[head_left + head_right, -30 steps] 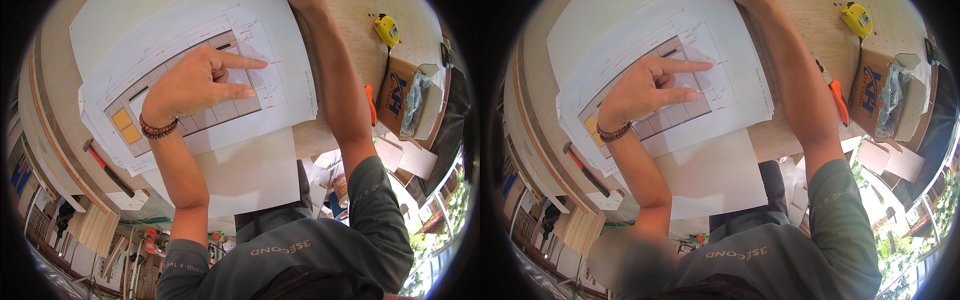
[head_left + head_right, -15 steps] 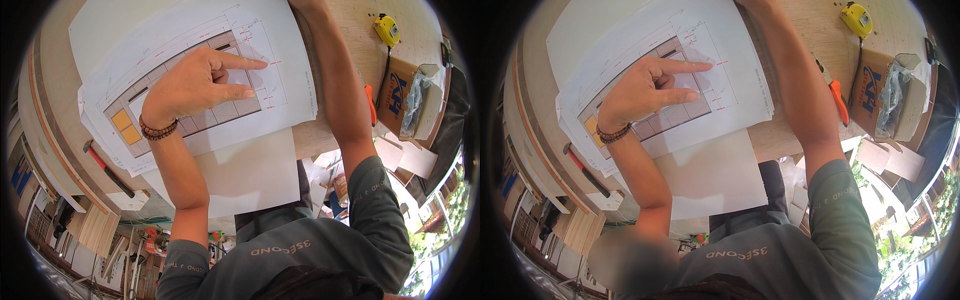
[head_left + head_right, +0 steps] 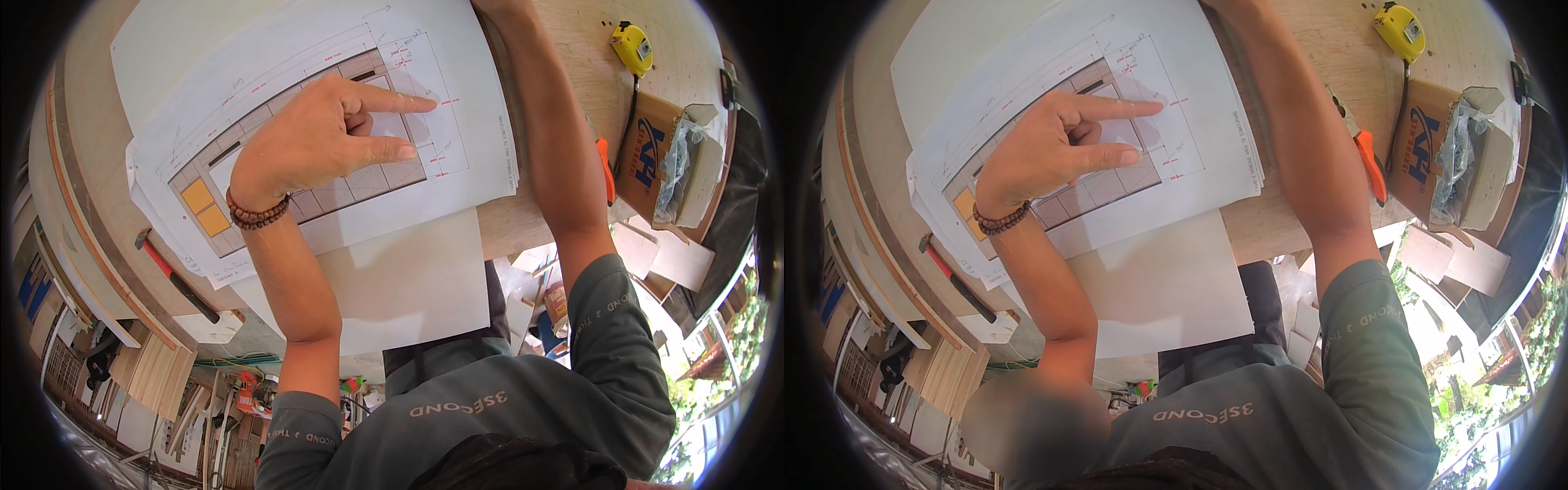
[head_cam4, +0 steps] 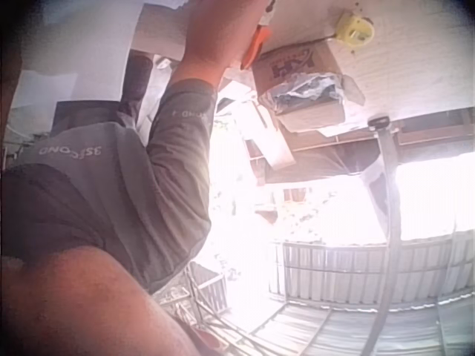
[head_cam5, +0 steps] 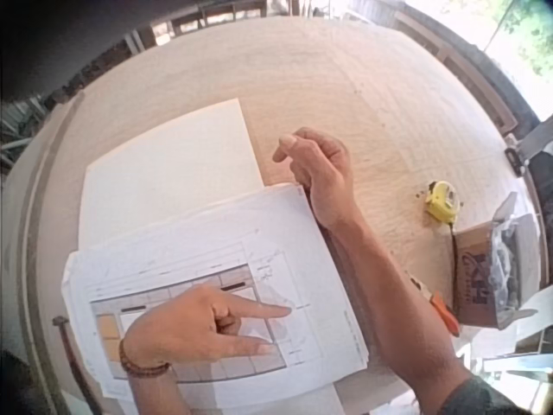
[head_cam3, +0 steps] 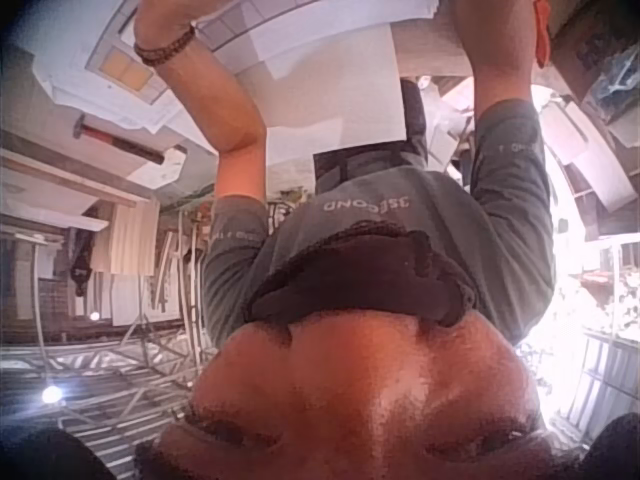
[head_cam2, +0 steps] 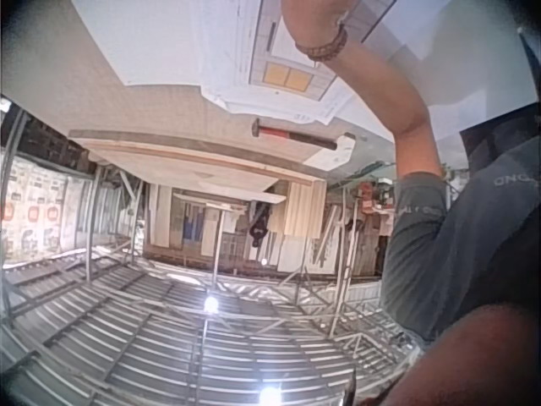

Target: The person handles white boards on a workbench and then reads through several pages of a technical drawing or blueprint, pointing at specific details on the diagrams.

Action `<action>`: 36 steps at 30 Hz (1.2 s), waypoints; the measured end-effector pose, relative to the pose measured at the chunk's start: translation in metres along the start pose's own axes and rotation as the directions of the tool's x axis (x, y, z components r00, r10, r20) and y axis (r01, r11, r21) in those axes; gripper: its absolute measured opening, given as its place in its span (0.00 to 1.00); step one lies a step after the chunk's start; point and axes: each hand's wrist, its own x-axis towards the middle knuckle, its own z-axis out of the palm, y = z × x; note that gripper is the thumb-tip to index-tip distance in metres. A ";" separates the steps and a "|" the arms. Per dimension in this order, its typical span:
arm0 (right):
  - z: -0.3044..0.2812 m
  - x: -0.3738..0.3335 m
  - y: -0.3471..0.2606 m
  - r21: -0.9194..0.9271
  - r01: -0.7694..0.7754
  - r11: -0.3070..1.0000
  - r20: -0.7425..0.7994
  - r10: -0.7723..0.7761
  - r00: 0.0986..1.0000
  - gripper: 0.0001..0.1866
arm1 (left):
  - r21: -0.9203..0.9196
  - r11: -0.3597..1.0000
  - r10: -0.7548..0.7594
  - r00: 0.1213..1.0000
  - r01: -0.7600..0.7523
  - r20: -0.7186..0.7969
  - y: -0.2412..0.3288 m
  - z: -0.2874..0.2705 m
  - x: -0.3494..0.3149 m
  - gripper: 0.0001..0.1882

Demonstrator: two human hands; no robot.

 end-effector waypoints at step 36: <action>0.002 -0.002 -0.005 0.013 -0.053 0.999 -0.033 0.054 0.998 0.16 | 0.009 0.997 -0.080 0.997 0.080 -0.014 0.008 -0.003 0.001 0.24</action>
